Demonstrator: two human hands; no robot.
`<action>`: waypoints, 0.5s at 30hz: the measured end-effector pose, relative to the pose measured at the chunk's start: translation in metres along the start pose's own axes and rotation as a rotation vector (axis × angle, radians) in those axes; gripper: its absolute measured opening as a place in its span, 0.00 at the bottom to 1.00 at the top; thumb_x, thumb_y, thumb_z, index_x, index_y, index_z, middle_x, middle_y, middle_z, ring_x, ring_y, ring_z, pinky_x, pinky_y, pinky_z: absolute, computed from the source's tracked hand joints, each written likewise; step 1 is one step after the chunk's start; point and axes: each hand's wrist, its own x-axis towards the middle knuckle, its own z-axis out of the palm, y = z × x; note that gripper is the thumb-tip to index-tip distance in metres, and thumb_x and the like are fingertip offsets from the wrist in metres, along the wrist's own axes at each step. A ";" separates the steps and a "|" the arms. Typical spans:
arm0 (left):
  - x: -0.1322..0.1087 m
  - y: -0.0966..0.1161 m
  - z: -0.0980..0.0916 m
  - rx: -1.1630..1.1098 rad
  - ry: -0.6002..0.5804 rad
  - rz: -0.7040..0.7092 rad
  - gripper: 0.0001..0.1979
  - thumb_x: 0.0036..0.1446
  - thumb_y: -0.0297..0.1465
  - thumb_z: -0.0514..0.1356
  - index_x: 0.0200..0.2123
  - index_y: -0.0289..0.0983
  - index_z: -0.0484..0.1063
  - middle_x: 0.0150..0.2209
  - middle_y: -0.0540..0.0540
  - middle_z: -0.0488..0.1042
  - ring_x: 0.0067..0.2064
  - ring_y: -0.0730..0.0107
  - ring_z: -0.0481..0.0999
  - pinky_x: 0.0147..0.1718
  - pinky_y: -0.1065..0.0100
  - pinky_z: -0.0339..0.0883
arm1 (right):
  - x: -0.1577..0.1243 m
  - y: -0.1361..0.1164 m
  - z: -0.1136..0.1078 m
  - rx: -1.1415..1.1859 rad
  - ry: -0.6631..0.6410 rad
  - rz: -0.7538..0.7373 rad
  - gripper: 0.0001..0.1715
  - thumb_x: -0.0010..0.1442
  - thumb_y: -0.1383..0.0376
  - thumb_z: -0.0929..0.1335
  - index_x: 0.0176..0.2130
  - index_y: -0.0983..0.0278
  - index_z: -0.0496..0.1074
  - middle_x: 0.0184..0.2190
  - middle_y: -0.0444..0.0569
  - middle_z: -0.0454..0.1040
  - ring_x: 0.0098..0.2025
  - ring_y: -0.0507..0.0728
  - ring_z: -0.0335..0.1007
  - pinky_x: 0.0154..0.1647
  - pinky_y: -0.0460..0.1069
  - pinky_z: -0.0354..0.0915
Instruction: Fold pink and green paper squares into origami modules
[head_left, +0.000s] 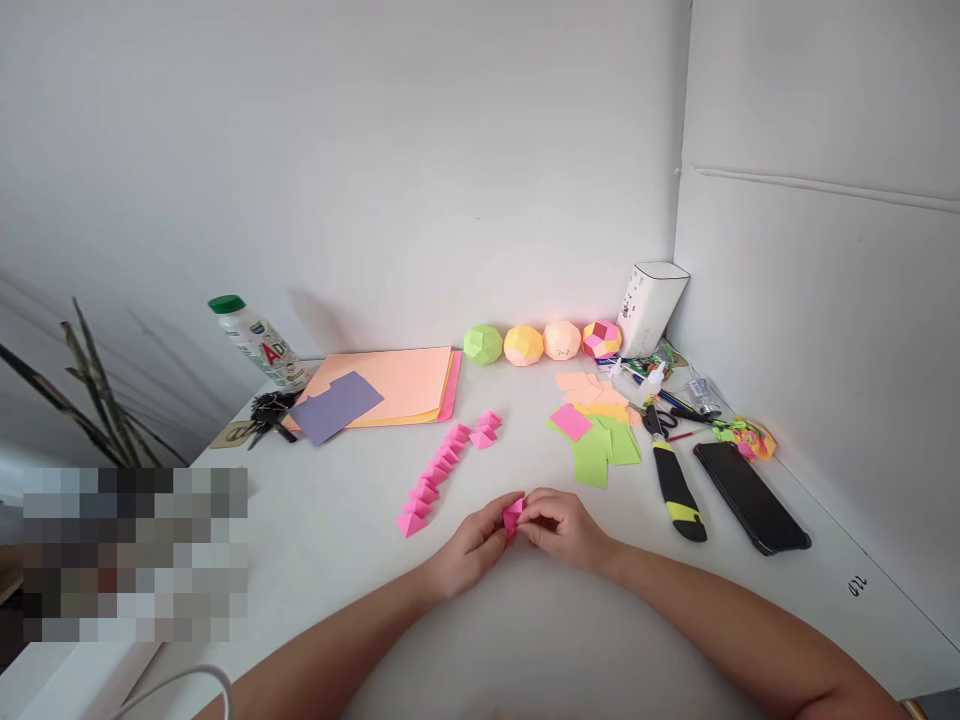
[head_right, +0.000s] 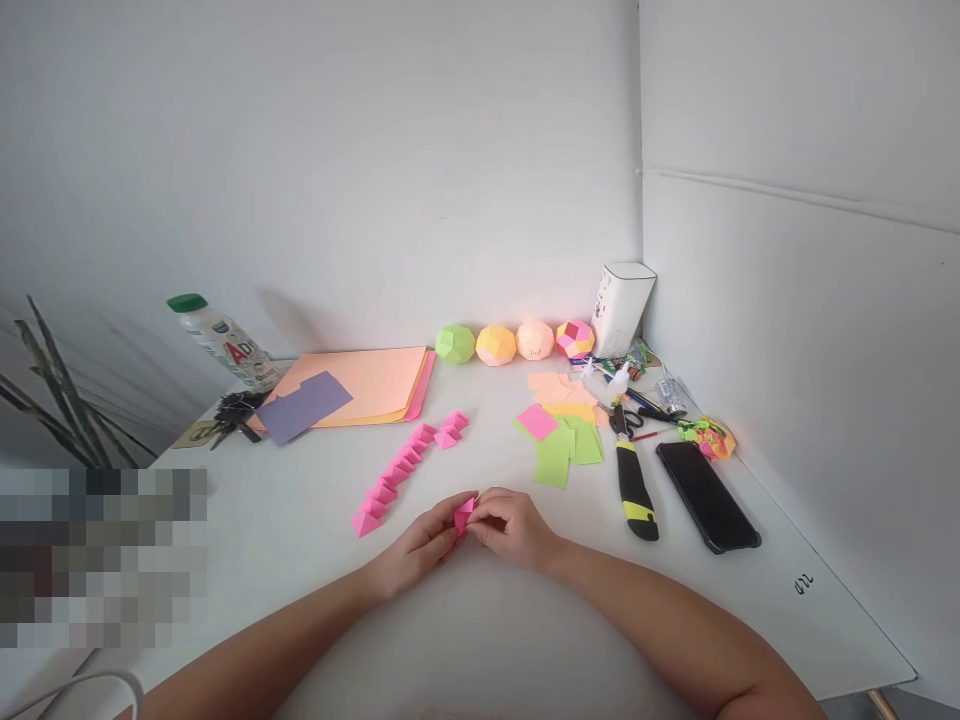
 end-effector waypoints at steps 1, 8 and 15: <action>0.000 0.001 0.000 0.009 -0.008 0.016 0.22 0.59 0.31 0.52 0.56 0.38 0.60 0.31 0.49 0.69 0.33 0.68 0.67 0.33 0.66 0.64 | 0.000 0.000 0.000 0.013 0.006 0.012 0.06 0.55 0.65 0.67 0.28 0.64 0.73 0.28 0.48 0.68 0.24 0.51 0.64 0.23 0.46 0.63; 0.001 0.006 0.002 0.031 -0.040 0.114 0.19 0.61 0.33 0.50 0.56 0.40 0.61 0.41 0.45 0.72 0.44 0.63 0.69 0.46 0.61 0.63 | -0.002 0.001 0.001 0.130 0.009 0.180 0.06 0.54 0.64 0.68 0.28 0.64 0.67 0.23 0.43 0.67 0.22 0.50 0.64 0.22 0.45 0.61; 0.000 -0.007 0.003 0.067 0.040 0.079 0.21 0.60 0.31 0.50 0.57 0.40 0.57 0.35 0.47 0.70 0.39 0.66 0.69 0.41 0.62 0.65 | 0.000 -0.003 -0.002 0.118 -0.037 0.217 0.08 0.53 0.68 0.67 0.35 0.63 0.63 0.27 0.42 0.66 0.25 0.48 0.62 0.24 0.44 0.60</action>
